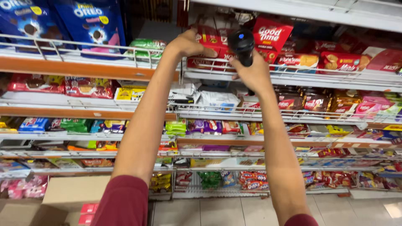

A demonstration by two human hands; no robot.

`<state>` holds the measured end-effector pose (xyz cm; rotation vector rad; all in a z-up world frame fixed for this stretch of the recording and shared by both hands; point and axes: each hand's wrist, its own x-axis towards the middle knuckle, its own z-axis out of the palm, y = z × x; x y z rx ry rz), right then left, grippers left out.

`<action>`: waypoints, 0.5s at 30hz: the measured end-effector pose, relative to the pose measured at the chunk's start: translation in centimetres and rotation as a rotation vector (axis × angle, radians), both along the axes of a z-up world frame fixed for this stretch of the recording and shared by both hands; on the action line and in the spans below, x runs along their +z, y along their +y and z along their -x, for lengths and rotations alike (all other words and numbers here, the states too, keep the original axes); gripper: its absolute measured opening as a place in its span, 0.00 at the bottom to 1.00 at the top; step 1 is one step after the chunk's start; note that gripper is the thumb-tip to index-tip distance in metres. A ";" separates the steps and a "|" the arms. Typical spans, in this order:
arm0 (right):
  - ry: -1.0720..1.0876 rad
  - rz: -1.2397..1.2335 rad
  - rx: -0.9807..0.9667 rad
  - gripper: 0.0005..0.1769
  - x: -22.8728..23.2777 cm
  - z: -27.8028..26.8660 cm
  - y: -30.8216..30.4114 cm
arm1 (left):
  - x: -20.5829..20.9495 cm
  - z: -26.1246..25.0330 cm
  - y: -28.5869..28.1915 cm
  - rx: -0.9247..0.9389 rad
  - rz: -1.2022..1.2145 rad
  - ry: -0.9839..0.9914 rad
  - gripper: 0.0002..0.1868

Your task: The person scans several boxes of snacks using a handheld barcode scanner and places them onto a retail shelf one by one.

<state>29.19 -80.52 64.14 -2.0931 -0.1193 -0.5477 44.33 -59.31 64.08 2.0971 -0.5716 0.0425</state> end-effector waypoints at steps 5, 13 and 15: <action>0.015 0.007 0.070 0.21 0.2 -0.9 -0.9 | -0.1 1.6 -0.2 0.165 -0.154 -0.121 0.55; -0.040 -0.068 0.004 0.16 -1.2 -1.9 -0.2 | -1.2 2.3 -0.5 0.189 -0.115 -0.161 0.50; -0.142 -0.079 0.081 0.17 -1.7 -1.4 0.1 | -0.7 2.5 -0.6 0.180 -0.106 -0.209 0.51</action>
